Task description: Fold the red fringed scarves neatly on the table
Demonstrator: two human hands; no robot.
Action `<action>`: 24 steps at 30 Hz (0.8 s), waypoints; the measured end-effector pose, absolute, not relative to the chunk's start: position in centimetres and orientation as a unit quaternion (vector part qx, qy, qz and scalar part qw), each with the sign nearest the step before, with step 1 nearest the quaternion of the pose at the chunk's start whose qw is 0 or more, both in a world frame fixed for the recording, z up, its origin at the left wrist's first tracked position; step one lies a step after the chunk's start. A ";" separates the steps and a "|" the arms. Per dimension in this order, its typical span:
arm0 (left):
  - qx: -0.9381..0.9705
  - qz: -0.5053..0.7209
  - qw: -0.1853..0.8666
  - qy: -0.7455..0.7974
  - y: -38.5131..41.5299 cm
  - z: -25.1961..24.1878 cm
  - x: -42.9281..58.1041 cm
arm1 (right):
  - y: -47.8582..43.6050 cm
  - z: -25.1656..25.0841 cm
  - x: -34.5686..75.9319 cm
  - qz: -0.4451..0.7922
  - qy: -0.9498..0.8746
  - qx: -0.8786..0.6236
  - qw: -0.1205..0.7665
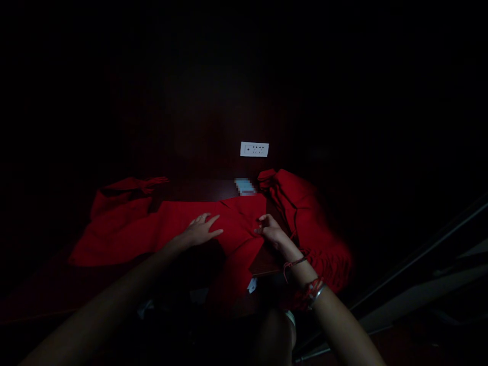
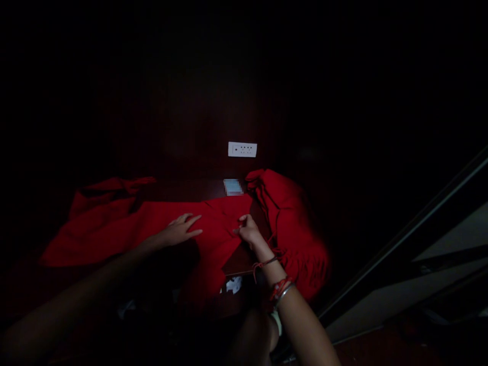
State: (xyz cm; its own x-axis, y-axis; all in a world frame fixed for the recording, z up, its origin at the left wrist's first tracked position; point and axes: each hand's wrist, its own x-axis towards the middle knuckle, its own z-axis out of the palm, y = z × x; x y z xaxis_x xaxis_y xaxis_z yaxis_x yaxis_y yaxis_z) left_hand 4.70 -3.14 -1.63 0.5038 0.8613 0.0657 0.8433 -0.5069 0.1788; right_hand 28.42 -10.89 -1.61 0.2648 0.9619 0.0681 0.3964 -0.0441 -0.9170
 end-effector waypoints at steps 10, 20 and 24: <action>0.854 0.128 0.038 0.503 -8.1 0.0 6.7 | -14.3 0.2 27.9 0.190 -0.589 -0.720 0.313; 0.797 0.208 0.267 0.501 -8.2 0.5 9.0 | -13.4 0.5 27.8 0.303 -0.540 -0.695 0.364; 0.618 0.316 0.542 0.474 -8.8 1.2 9.2 | -14.7 1.6 27.6 0.499 -0.418 -0.610 0.451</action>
State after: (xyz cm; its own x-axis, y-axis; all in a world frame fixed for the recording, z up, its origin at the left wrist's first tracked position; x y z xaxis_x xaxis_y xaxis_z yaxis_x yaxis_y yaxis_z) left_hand 9.19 -8.80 1.24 0.3512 0.9281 -0.1235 0.2430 0.0370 0.9693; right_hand 27.63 -14.71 1.57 0.1522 0.9608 -0.2319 0.0607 -0.2433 -0.9681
